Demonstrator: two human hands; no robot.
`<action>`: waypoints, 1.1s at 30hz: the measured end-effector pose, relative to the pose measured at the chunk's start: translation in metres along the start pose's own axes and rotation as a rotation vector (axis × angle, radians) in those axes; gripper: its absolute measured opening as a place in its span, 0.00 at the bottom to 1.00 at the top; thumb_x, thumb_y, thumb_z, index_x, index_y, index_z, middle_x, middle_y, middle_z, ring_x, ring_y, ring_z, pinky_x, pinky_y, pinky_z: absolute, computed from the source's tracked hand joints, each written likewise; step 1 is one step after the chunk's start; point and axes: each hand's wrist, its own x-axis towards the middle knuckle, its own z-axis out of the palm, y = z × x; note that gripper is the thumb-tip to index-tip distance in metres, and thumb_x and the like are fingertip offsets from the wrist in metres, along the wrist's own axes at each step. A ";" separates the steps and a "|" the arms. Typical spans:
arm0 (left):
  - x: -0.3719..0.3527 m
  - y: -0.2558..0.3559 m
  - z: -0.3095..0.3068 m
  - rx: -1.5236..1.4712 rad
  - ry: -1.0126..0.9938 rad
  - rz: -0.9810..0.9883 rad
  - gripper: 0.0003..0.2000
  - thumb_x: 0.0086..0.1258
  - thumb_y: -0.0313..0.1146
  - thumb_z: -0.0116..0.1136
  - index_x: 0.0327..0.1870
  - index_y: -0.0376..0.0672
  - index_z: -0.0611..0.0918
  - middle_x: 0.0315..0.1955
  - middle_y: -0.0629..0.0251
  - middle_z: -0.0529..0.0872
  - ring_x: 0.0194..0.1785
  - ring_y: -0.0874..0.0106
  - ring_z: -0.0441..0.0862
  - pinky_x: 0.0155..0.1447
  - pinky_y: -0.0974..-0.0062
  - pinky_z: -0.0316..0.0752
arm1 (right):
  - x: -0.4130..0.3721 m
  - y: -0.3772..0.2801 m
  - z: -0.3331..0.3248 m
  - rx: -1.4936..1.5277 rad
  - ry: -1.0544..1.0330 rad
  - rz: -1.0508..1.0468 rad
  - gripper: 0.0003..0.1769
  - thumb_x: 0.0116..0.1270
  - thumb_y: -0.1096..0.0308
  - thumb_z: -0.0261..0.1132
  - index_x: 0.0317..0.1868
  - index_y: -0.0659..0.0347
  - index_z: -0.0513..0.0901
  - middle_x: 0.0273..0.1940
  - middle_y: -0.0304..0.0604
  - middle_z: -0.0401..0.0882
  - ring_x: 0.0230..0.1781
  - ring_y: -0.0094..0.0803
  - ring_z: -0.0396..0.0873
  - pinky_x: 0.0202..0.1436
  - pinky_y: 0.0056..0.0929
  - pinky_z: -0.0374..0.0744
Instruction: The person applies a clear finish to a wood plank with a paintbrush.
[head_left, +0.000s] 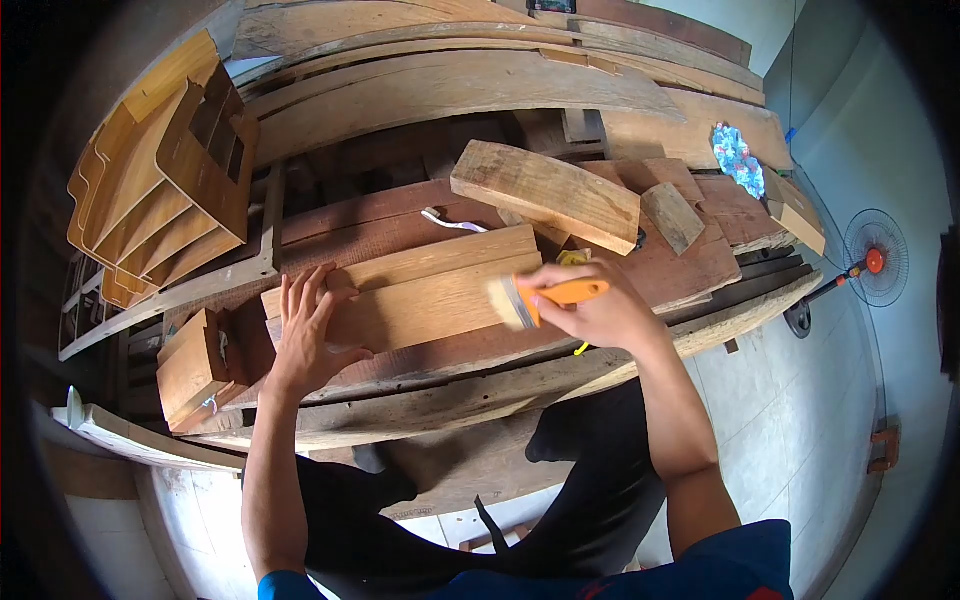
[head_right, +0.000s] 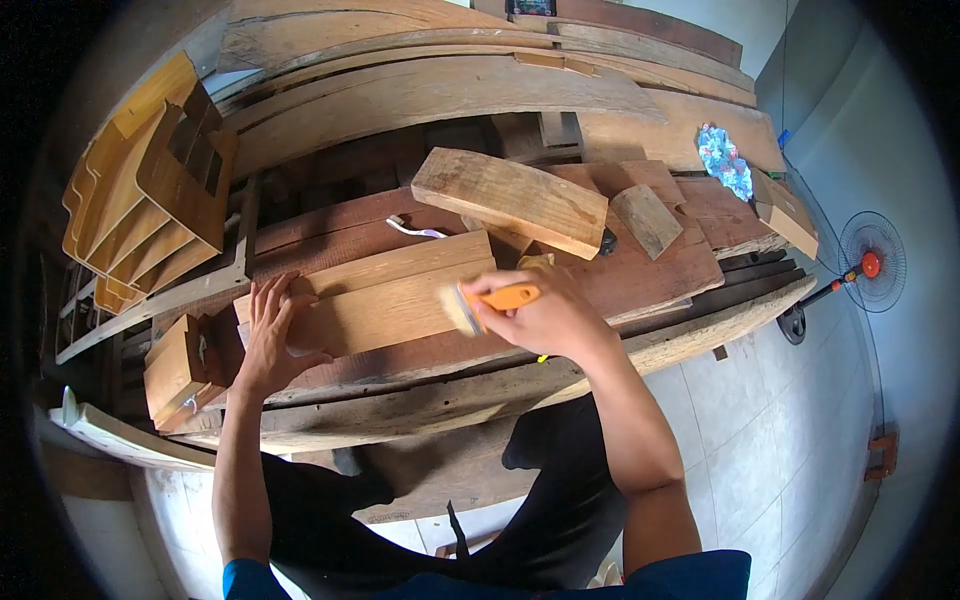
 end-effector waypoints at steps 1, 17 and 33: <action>0.000 0.001 -0.001 0.003 0.003 0.000 0.47 0.40 0.49 0.90 0.67 0.54 0.79 0.80 0.56 0.62 0.86 0.51 0.53 0.90 0.41 0.36 | -0.001 0.000 -0.003 -0.110 -0.064 0.010 0.16 0.76 0.62 0.69 0.61 0.51 0.88 0.51 0.43 0.92 0.43 0.39 0.92 0.47 0.32 0.86; -0.001 0.003 -0.001 0.023 -0.009 -0.012 0.48 0.40 0.52 0.90 0.68 0.53 0.79 0.81 0.56 0.61 0.86 0.52 0.51 0.91 0.41 0.34 | -0.003 -0.002 0.002 -0.101 0.042 -0.025 0.16 0.76 0.55 0.68 0.60 0.44 0.88 0.44 0.40 0.93 0.38 0.39 0.92 0.43 0.35 0.88; -0.003 0.004 -0.001 0.017 0.013 -0.002 0.47 0.39 0.50 0.90 0.67 0.54 0.80 0.81 0.55 0.61 0.86 0.51 0.53 0.90 0.40 0.36 | -0.003 -0.011 -0.003 -0.258 0.281 0.108 0.10 0.75 0.59 0.68 0.51 0.51 0.89 0.37 0.45 0.92 0.35 0.41 0.92 0.40 0.36 0.87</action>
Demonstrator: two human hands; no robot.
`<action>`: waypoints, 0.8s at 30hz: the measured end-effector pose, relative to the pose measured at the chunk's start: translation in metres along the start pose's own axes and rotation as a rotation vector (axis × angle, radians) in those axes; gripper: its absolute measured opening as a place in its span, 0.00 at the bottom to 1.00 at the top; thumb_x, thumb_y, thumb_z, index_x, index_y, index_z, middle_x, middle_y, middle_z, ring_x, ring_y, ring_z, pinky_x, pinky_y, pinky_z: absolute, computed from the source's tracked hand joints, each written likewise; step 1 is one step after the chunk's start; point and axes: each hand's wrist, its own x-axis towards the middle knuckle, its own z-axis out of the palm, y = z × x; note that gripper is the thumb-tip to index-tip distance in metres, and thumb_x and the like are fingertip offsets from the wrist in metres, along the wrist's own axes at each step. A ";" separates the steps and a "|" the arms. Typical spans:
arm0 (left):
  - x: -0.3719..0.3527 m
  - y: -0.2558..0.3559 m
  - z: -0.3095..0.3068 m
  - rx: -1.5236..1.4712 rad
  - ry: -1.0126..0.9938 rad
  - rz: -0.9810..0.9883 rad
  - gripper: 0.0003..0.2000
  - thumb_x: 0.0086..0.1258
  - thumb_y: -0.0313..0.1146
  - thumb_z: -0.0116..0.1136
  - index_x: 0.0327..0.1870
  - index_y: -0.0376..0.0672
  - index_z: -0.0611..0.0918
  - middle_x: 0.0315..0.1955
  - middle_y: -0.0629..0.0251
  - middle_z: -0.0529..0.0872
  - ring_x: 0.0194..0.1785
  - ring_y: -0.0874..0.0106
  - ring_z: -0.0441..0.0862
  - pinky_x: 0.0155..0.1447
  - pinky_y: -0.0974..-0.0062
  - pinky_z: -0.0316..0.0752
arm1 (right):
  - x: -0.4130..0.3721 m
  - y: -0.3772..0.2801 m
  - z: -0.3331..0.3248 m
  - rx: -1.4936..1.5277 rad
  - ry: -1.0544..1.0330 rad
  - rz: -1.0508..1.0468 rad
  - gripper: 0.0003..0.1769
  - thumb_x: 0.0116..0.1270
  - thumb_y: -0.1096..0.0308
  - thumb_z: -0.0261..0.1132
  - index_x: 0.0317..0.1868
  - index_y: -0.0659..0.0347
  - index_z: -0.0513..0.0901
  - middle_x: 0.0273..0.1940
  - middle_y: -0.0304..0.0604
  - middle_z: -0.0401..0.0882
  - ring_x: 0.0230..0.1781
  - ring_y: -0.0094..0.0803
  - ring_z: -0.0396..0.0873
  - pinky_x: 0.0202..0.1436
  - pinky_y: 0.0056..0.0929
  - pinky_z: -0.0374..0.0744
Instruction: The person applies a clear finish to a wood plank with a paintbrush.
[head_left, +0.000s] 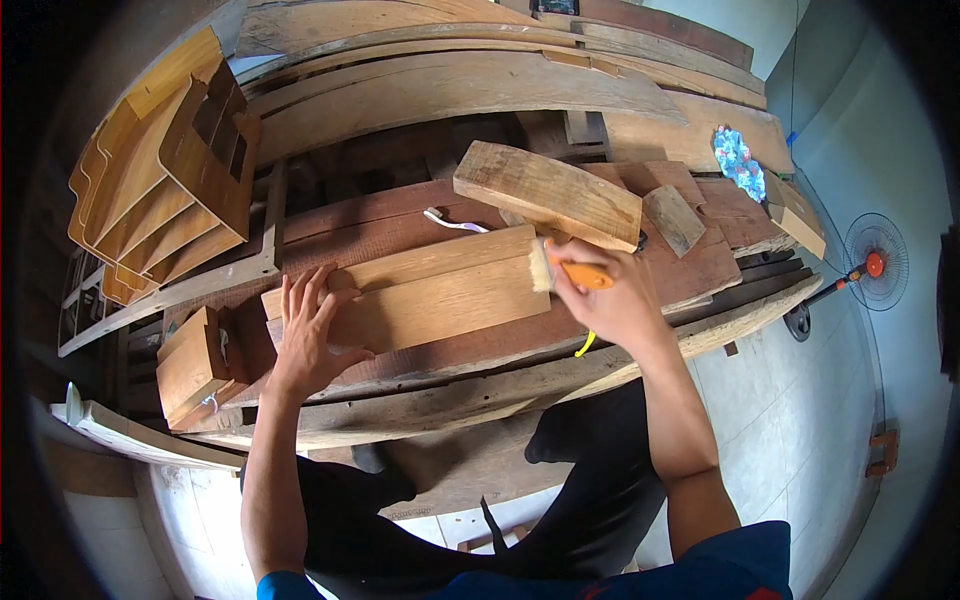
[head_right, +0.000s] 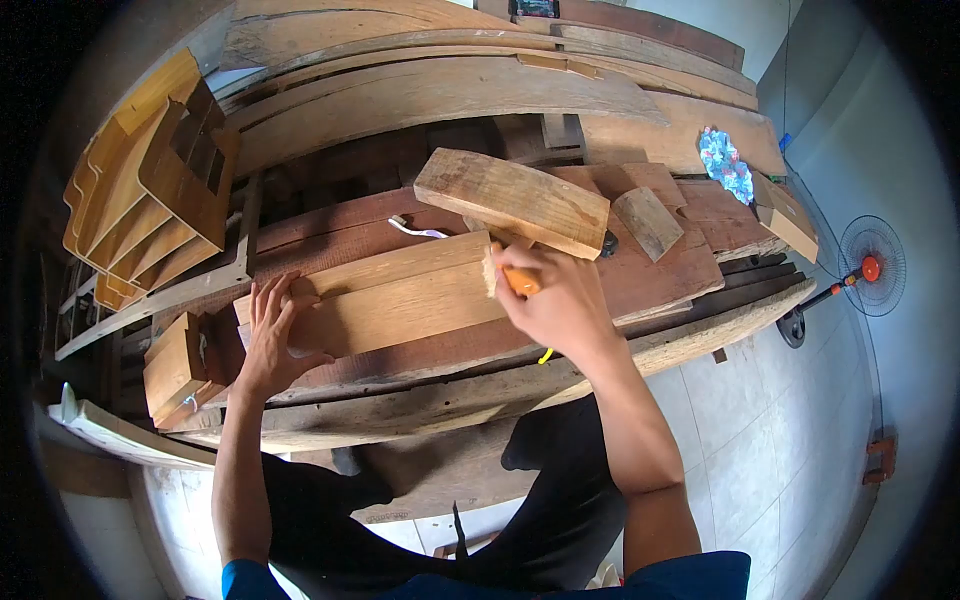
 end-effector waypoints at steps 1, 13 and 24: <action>0.000 0.000 0.000 -0.003 -0.001 0.001 0.47 0.39 0.50 0.90 0.67 0.53 0.80 0.81 0.55 0.61 0.86 0.51 0.53 0.90 0.40 0.36 | -0.001 -0.003 -0.003 -0.048 -0.070 0.013 0.09 0.75 0.59 0.67 0.49 0.52 0.88 0.36 0.45 0.92 0.34 0.40 0.92 0.38 0.37 0.87; 0.001 0.001 -0.002 -0.022 -0.016 -0.013 0.46 0.40 0.50 0.90 0.67 0.54 0.80 0.81 0.55 0.61 0.86 0.50 0.52 0.90 0.40 0.36 | 0.001 0.005 0.001 -0.135 -0.287 0.030 0.13 0.81 0.54 0.60 0.52 0.47 0.87 0.27 0.40 0.89 0.23 0.35 0.87 0.35 0.37 0.87; 0.001 0.001 -0.003 -0.027 -0.013 -0.005 0.46 0.40 0.49 0.90 0.67 0.53 0.81 0.81 0.57 0.61 0.86 0.51 0.52 0.90 0.41 0.35 | -0.001 0.013 0.013 -0.046 -0.228 -0.026 0.10 0.75 0.59 0.69 0.41 0.55 0.88 0.26 0.42 0.89 0.26 0.41 0.88 0.33 0.39 0.82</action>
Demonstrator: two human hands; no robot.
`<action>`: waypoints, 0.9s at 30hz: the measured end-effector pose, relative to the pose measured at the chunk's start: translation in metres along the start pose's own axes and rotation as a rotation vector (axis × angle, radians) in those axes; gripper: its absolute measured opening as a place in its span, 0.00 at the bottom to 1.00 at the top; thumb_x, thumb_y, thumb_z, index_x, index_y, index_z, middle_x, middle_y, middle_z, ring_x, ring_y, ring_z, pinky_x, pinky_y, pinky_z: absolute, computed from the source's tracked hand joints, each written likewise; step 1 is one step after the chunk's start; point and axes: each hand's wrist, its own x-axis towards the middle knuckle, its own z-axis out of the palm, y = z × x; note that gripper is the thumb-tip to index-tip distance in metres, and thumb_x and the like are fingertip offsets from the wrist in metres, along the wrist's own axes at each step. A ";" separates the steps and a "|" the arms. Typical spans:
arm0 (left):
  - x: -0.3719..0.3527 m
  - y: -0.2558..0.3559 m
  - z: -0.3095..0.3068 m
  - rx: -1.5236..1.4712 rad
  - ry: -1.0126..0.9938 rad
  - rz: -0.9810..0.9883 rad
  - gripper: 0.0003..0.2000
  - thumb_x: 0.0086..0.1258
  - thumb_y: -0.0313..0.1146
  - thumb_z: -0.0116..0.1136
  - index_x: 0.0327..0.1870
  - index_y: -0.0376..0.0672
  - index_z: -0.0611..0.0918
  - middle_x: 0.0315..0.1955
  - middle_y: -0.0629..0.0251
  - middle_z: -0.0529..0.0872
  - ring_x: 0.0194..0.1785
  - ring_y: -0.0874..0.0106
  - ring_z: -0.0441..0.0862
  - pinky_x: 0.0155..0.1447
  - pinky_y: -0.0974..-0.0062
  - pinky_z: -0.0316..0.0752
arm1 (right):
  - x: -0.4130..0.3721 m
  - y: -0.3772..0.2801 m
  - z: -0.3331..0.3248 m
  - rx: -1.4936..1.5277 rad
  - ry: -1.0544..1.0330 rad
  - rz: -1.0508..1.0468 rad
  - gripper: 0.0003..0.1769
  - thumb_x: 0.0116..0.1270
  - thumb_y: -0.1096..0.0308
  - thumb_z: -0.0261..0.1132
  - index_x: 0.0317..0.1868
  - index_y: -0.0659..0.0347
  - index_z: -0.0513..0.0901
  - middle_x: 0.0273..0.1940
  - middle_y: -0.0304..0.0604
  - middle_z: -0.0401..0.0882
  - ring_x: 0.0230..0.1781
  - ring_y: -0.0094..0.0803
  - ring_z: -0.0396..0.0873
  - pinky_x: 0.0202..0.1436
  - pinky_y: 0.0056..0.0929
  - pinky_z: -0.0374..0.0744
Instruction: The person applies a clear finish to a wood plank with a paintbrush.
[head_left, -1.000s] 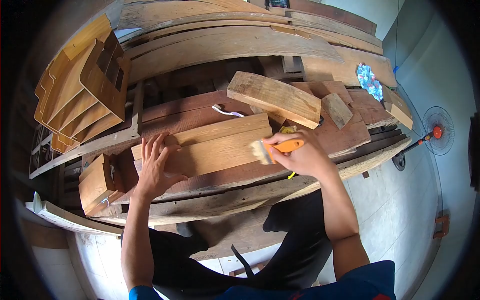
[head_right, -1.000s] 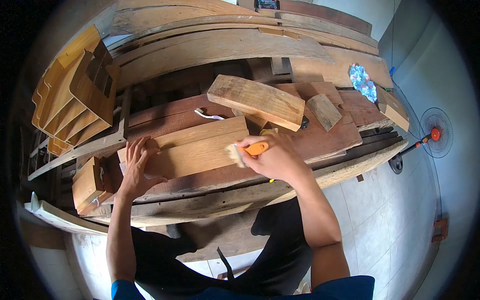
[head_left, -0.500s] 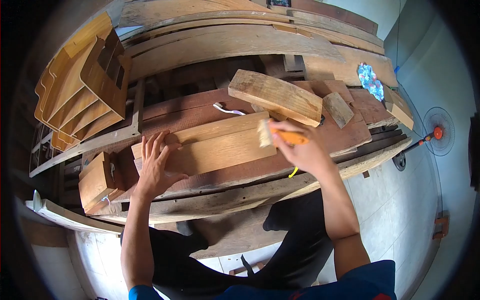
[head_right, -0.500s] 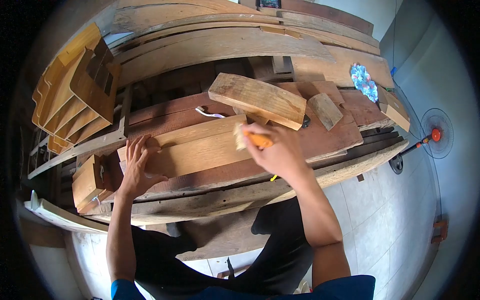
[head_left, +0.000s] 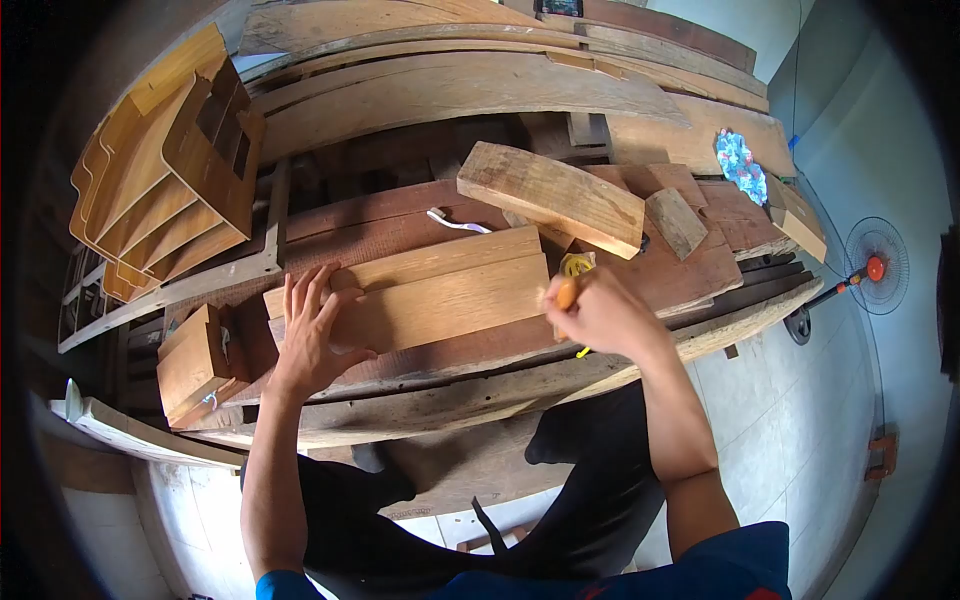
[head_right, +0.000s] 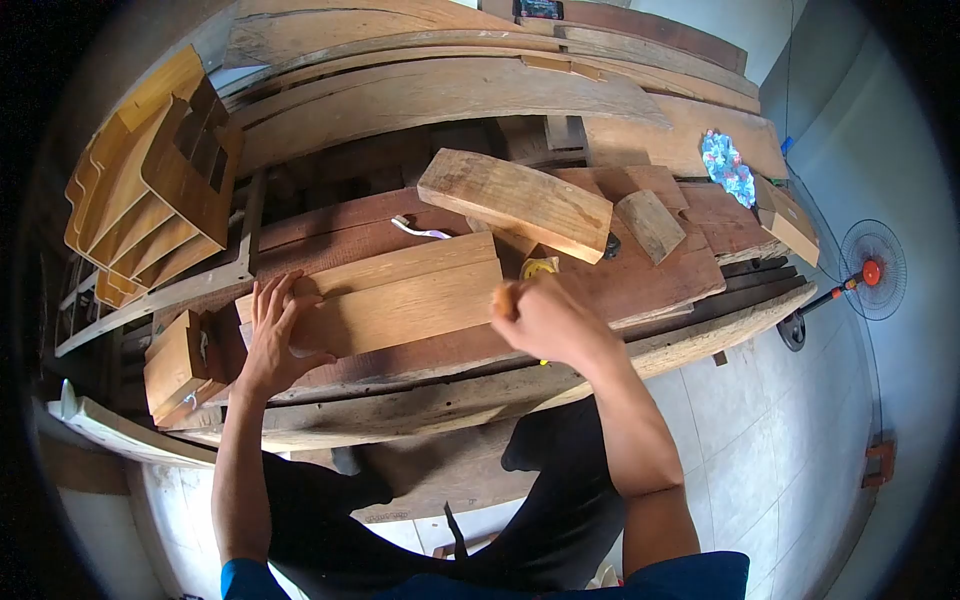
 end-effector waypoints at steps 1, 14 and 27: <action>0.001 0.000 0.000 0.005 0.002 0.003 0.46 0.40 0.49 0.90 0.67 0.53 0.81 0.81 0.56 0.61 0.86 0.51 0.52 0.90 0.41 0.35 | 0.000 0.002 0.008 0.025 -0.060 -0.061 0.10 0.74 0.58 0.69 0.41 0.56 0.88 0.26 0.41 0.89 0.26 0.40 0.87 0.33 0.38 0.82; -0.001 0.000 0.002 0.018 0.011 -0.001 0.45 0.40 0.48 0.89 0.66 0.53 0.81 0.81 0.55 0.62 0.86 0.50 0.52 0.90 0.41 0.35 | 0.003 -0.014 -0.005 0.152 0.200 -0.119 0.04 0.74 0.61 0.68 0.41 0.49 0.83 0.35 0.39 0.92 0.32 0.39 0.91 0.37 0.41 0.86; -0.002 -0.001 0.003 0.011 0.023 0.022 0.46 0.40 0.48 0.90 0.67 0.54 0.80 0.81 0.56 0.62 0.86 0.50 0.53 0.90 0.41 0.36 | 0.006 -0.014 0.004 0.224 0.328 -0.101 0.06 0.75 0.61 0.66 0.41 0.52 0.85 0.28 0.38 0.90 0.27 0.37 0.89 0.34 0.38 0.86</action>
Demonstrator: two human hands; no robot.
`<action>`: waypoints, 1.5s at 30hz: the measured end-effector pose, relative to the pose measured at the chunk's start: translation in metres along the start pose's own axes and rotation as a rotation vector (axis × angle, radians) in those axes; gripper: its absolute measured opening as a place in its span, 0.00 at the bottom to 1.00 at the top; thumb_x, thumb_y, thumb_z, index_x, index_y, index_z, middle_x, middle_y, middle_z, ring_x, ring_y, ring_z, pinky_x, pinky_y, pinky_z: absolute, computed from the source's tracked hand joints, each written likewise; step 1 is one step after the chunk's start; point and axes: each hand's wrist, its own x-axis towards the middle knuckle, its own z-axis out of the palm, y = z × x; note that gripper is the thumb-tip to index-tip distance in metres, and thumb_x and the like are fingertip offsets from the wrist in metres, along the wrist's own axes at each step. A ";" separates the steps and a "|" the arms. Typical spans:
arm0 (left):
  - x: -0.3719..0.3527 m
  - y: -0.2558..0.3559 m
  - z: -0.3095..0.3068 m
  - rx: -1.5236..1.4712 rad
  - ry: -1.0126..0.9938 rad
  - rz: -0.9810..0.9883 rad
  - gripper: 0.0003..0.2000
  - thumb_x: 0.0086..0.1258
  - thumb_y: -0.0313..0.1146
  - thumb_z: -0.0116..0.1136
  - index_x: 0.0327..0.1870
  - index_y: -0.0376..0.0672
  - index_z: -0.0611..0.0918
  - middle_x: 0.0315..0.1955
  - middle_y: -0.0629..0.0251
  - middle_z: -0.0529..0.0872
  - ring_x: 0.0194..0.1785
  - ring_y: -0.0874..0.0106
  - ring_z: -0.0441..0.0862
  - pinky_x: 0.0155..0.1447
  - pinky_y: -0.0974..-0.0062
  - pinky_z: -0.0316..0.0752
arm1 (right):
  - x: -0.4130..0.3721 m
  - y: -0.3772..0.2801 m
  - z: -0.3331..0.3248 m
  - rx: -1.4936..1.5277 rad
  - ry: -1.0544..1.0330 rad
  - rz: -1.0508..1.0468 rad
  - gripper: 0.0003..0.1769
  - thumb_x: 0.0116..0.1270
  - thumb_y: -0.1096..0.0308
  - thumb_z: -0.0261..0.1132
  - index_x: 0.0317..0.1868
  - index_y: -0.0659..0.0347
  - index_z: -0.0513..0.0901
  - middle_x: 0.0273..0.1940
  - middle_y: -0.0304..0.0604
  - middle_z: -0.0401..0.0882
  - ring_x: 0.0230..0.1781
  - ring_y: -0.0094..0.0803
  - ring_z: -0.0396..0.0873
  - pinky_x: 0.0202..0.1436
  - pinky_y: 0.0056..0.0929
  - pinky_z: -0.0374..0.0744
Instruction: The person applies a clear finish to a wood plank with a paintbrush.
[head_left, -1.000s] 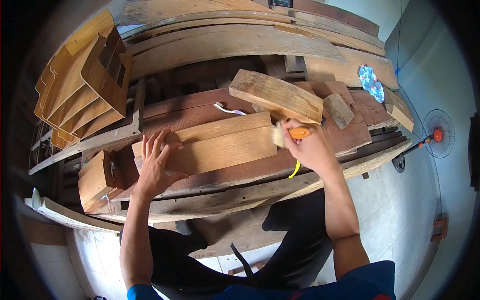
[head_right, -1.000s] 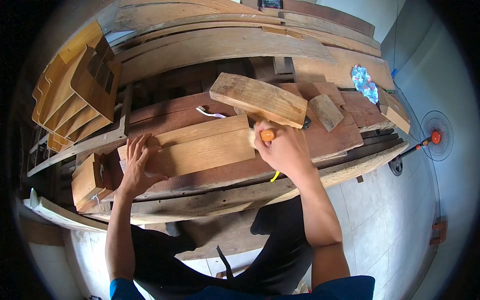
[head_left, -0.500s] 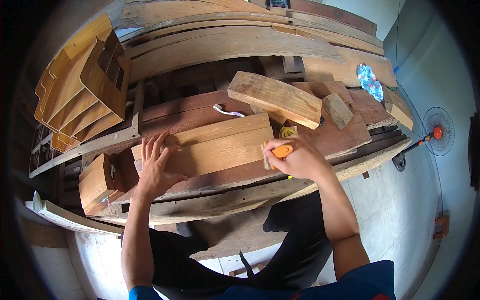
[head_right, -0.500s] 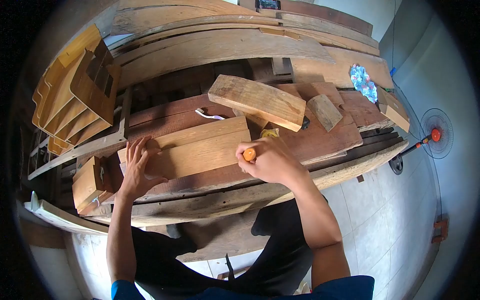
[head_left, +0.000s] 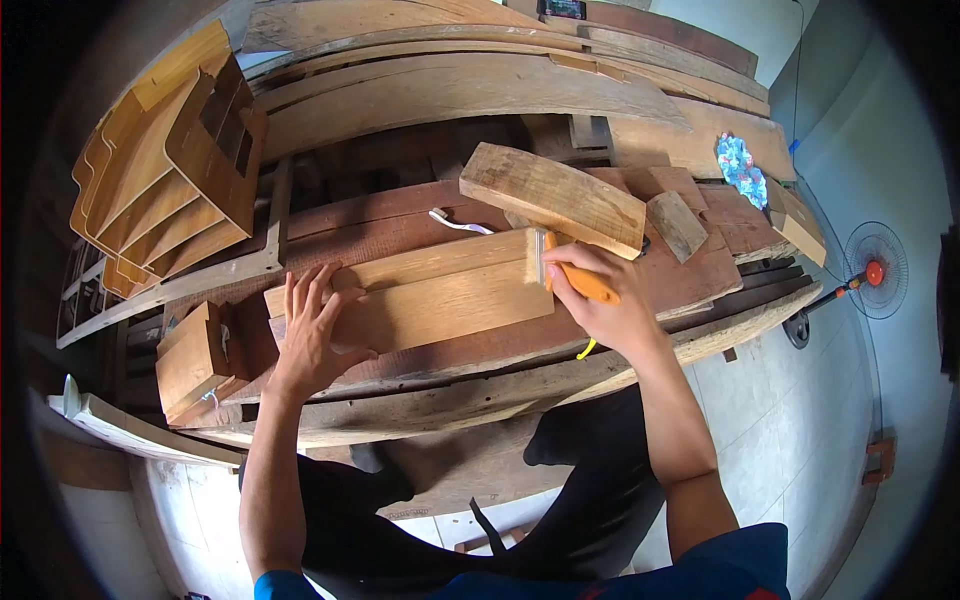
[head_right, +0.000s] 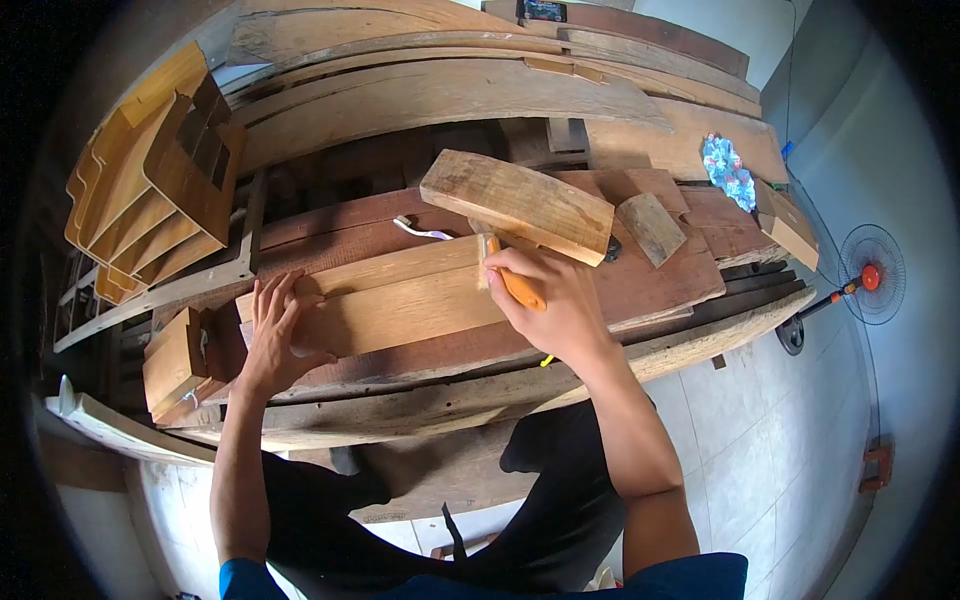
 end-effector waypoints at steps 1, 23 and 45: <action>0.000 0.000 0.000 -0.006 -0.006 -0.011 0.46 0.40 0.47 0.90 0.67 0.54 0.80 0.81 0.56 0.62 0.86 0.50 0.53 0.90 0.41 0.36 | 0.001 0.003 -0.004 -0.048 -0.036 -0.050 0.07 0.76 0.60 0.65 0.40 0.51 0.84 0.27 0.37 0.89 0.26 0.37 0.89 0.34 0.38 0.86; 0.001 0.001 -0.002 -0.003 -0.025 -0.035 0.47 0.40 0.47 0.90 0.68 0.54 0.79 0.82 0.57 0.61 0.86 0.50 0.52 0.90 0.40 0.35 | -0.003 -0.011 -0.008 0.067 -0.353 -0.016 0.04 0.71 0.64 0.69 0.43 0.52 0.83 0.34 0.41 0.91 0.31 0.42 0.90 0.36 0.38 0.85; 0.000 0.002 -0.002 0.011 -0.005 -0.014 0.47 0.39 0.49 0.90 0.68 0.54 0.80 0.81 0.56 0.62 0.85 0.48 0.53 0.90 0.40 0.39 | -0.006 -0.007 0.005 0.132 -0.298 -0.183 0.04 0.74 0.62 0.68 0.41 0.50 0.82 0.38 0.36 0.91 0.32 0.37 0.90 0.34 0.37 0.86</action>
